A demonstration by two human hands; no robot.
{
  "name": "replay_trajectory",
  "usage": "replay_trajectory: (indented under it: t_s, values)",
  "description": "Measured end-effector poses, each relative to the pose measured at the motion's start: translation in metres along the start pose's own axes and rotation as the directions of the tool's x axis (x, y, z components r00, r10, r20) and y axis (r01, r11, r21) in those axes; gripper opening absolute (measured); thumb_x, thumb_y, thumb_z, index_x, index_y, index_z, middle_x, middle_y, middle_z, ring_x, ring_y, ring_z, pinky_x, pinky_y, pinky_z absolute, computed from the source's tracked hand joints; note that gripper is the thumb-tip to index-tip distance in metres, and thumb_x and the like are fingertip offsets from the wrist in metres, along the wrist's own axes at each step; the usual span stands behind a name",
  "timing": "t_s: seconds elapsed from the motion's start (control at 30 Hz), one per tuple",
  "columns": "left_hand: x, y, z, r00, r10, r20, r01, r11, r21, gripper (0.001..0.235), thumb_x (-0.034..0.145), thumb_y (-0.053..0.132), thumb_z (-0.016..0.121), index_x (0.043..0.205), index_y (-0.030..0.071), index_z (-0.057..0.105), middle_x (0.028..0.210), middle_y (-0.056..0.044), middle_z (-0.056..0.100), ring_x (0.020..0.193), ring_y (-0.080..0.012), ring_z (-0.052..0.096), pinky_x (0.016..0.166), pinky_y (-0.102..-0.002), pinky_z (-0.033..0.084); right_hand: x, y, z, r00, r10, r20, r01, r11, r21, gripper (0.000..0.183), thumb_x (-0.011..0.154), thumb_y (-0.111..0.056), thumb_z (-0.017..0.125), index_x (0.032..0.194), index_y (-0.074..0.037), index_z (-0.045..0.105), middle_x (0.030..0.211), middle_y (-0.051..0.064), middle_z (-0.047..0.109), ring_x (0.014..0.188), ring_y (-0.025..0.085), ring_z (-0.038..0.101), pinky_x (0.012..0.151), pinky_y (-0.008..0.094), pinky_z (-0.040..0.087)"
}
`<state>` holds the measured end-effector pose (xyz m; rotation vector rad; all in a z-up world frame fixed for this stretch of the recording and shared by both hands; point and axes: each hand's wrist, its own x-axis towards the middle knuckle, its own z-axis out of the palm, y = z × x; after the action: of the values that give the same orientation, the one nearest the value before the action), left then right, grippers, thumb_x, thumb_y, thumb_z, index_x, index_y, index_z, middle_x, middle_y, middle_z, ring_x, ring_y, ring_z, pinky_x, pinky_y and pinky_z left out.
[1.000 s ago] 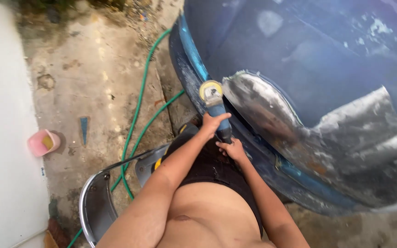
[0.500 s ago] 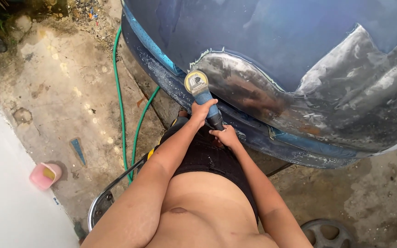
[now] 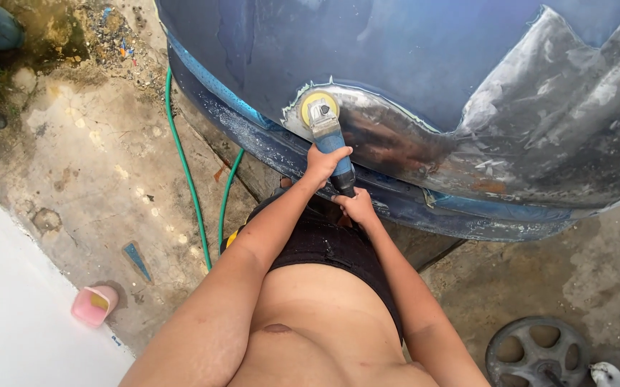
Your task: Using an angle grinder to sand down paint and body filler on a car hood to prepare it for painting.
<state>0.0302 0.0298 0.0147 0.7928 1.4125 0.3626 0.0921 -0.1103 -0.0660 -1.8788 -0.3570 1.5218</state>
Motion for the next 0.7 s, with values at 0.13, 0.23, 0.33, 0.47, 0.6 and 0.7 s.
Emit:
replay_trajectory:
  t_s: [0.13,0.23,0.33,0.47,0.6,0.7]
  values:
    - [0.017,-0.016,-0.002,1.0,-0.003,-0.009,0.004,1.0,0.024,0.115,0.063,0.036,0.1,0.151,-0.004,0.038,0.149,-0.029,0.045,0.143,-0.0472,0.043,0.111,-0.062,0.044,0.0,-0.003,0.0,1.0,-0.011,-0.012,0.011,1.0,-0.022,0.015,0.071,-0.014,0.077,0.063,-0.005,0.068,0.049,0.008,0.06,0.041,0.018,0.061,0.044,0.031,0.049]
    - [0.02,-0.022,-0.013,0.996,-0.059,-0.07,0.059,0.998,-0.006,0.117,0.064,0.035,0.101,0.152,-0.004,0.035,0.151,-0.029,0.042,0.145,-0.0475,0.04,0.112,-0.063,0.042,-0.004,-0.009,0.002,0.999,0.021,0.045,-0.019,0.999,-0.04,0.012,0.07,-0.012,0.077,0.064,-0.005,0.068,0.049,0.008,0.06,0.042,0.019,0.062,0.045,0.031,0.05]
    - [0.022,-0.019,-0.014,0.994,-0.07,-0.082,0.067,0.997,-0.036,0.118,0.065,0.036,0.101,0.153,-0.004,0.033,0.152,-0.03,0.041,0.145,-0.0485,0.039,0.111,-0.063,0.042,-0.006,-0.017,0.001,0.998,0.03,0.054,-0.027,0.998,-0.055,0.011,0.07,-0.011,0.076,0.066,-0.003,0.07,0.051,0.009,0.061,0.043,0.019,0.063,0.044,0.032,0.051]
    - [0.021,-0.011,-0.012,0.999,-0.05,-0.005,0.05,0.999,-0.016,0.113,0.067,0.034,0.1,0.151,-0.004,0.036,0.148,-0.03,0.042,0.143,-0.0488,0.041,0.111,-0.066,0.044,0.0,-0.011,0.005,1.0,0.019,0.017,-0.018,1.0,-0.013,0.013,0.069,-0.012,0.077,0.064,-0.004,0.068,0.049,0.009,0.058,0.04,0.018,0.059,0.042,0.031,0.048]
    - [0.018,-0.009,-0.011,0.999,-0.051,-0.011,0.051,0.998,-0.038,0.112,0.067,0.034,0.1,0.15,-0.005,0.035,0.149,-0.03,0.041,0.143,-0.05,0.04,0.111,-0.066,0.043,-0.006,-0.017,0.001,1.0,0.002,0.025,-0.002,1.0,-0.024,0.013,0.07,-0.011,0.076,0.064,-0.003,0.067,0.049,0.009,0.059,0.041,0.018,0.06,0.043,0.03,0.047]
    - [0.027,-0.02,-0.012,0.998,-0.06,-0.033,0.059,0.998,-0.039,0.113,0.066,0.033,0.101,0.15,-0.004,0.036,0.149,-0.029,0.041,0.144,-0.0488,0.04,0.11,-0.066,0.044,-0.01,-0.021,-0.002,1.0,0.019,0.025,-0.018,1.0,-0.017,0.014,0.069,-0.011,0.078,0.064,-0.003,0.068,0.049,0.009,0.059,0.041,0.018,0.06,0.043,0.03,0.048]
